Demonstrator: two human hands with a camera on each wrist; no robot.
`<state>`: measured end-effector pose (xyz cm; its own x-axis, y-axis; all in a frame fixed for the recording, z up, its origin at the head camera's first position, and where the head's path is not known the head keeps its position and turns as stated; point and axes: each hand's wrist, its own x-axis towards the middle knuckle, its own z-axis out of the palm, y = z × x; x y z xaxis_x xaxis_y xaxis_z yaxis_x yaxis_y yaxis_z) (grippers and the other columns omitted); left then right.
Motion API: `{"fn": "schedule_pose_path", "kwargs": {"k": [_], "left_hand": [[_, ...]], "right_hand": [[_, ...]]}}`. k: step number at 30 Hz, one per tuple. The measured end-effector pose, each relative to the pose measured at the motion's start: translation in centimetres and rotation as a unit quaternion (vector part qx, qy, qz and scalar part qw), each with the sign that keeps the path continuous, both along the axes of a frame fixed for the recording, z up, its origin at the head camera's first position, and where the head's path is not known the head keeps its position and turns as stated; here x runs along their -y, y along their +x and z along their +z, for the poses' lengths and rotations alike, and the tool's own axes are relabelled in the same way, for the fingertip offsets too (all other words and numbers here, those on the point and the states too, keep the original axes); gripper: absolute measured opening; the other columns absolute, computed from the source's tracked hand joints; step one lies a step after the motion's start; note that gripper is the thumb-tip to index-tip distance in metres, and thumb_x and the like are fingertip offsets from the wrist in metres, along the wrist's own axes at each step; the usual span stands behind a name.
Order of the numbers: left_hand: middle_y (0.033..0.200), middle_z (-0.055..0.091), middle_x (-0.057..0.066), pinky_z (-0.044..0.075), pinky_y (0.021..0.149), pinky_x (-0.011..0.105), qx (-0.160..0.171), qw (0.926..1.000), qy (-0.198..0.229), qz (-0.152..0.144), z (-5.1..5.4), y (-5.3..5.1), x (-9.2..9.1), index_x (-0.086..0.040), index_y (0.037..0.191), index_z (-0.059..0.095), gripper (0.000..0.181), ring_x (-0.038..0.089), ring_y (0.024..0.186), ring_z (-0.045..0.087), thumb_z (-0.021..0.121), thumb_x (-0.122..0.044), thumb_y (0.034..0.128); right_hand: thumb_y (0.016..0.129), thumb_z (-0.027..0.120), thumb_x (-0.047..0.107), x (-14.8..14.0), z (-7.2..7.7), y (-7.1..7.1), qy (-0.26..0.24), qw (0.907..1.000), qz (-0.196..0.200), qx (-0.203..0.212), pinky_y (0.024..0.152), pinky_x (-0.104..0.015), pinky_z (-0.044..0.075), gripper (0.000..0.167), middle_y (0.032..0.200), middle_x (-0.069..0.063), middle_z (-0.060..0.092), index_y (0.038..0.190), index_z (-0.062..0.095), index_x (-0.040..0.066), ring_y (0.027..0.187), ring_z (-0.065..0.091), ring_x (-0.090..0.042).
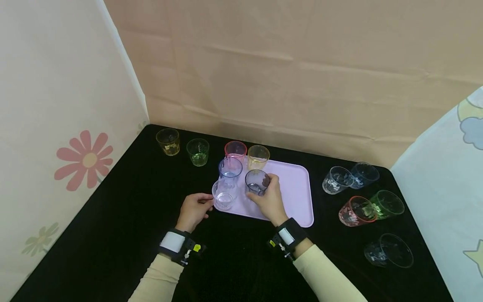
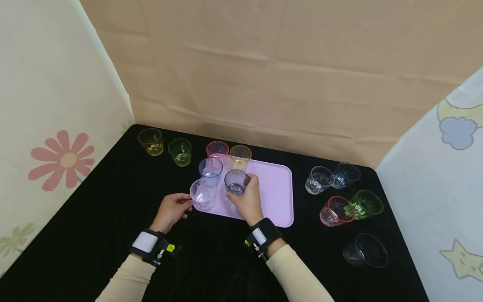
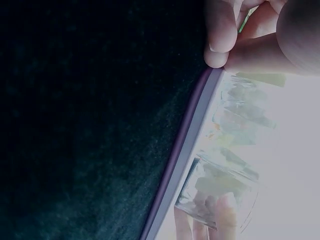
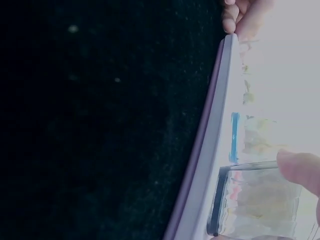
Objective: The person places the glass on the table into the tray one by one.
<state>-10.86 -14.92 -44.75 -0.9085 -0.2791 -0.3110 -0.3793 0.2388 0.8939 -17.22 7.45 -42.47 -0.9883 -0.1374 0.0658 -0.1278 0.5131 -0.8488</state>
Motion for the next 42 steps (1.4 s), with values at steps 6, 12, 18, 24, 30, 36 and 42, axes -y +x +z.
{"fn": "schedule_pose_path", "kwargs": {"k": [6,12,18,24,30,36,42], "left_hand": [[0.099,0.070,0.012,0.056,0.065,0.027,-0.002,1.0000,0.004,0.001,0.1,0.1,0.0,-0.001,0.114,0.073,0.019,0.018,0.082,0.065,0.067,-0.010,0.0981],[0.101,0.070,0.012,0.056,0.065,0.027,-0.004,1.0000,0.004,-0.002,0.1,0.2,0.0,-0.002,0.114,0.073,0.019,0.019,0.083,0.065,0.067,-0.010,0.0980],[0.101,0.069,0.012,0.056,0.066,0.027,-0.004,1.0000,0.005,-0.001,0.0,0.1,0.0,-0.002,0.114,0.073,0.019,0.019,0.084,0.065,0.067,-0.011,0.0977],[0.101,0.069,0.010,0.056,0.066,0.027,0.005,0.9999,0.010,0.002,0.0,0.1,0.1,-0.004,0.113,0.073,0.019,0.019,0.084,0.065,0.067,-0.012,0.0974],[0.099,0.069,0.010,0.056,0.065,0.027,-0.003,0.9999,0.012,0.004,0.0,0.2,0.2,-0.003,0.112,0.074,0.018,0.019,0.082,0.065,0.068,-0.011,0.0971],[0.098,0.070,0.010,0.056,0.065,0.028,-0.018,0.9997,0.016,0.004,0.0,0.3,0.1,-0.002,0.110,0.073,0.017,0.018,0.081,0.065,0.069,-0.010,0.0954],[0.095,0.071,0.010,0.056,0.064,0.027,-0.024,0.9996,0.016,0.004,0.0,0.3,0.1,-0.001,0.109,0.074,0.016,0.017,0.079,0.065,0.069,-0.009,0.0964]], "right_hand": [[0.081,0.085,0.011,0.7,-0.2,-0.8,-0.004,0.9999,-0.013,0.003,0.110,-0.052,0.039,0.082,0.136,-0.030,0.045,0.139,0.030,-0.007,0.129,0.048,-0.041],[0.080,0.087,0.011,1.4,-0.3,-1.4,-0.014,0.9993,-0.033,0.009,0.115,-0.049,0.036,0.083,0.141,-0.029,0.043,0.139,0.030,-0.005,0.135,0.045,-0.040],[0.081,0.087,0.011,1.8,-0.4,-1.6,-0.018,0.9988,-0.044,0.009,0.116,-0.048,0.035,0.083,0.141,-0.027,0.043,0.139,0.030,-0.003,0.136,0.044,-0.039],[0.080,0.087,0.010,2.0,-0.7,-1.9,-0.023,0.9985,-0.049,0.000,0.116,-0.048,0.034,0.082,0.140,-0.026,0.044,0.138,0.031,-0.003,0.136,0.045,-0.039],[0.079,0.087,0.008,2.1,-0.8,-1.9,-0.034,0.9981,-0.050,-0.008,0.115,-0.048,0.035,0.082,0.139,-0.026,0.044,0.138,0.031,-0.003,0.135,0.045,-0.038],[0.078,0.086,0.006,2.2,-0.9,-1.8,-0.030,0.9983,-0.044,-0.026,0.114,-0.049,0.036,0.080,0.136,-0.027,0.044,0.135,0.031,-0.005,0.132,0.046,-0.040],[0.078,0.086,0.005,2.3,-0.9,-1.8,-0.025,0.9978,-0.046,-0.042,0.112,-0.051,0.038,0.079,0.133,-0.028,0.046,0.134,0.031,-0.005,0.129,0.048,-0.041]]}}
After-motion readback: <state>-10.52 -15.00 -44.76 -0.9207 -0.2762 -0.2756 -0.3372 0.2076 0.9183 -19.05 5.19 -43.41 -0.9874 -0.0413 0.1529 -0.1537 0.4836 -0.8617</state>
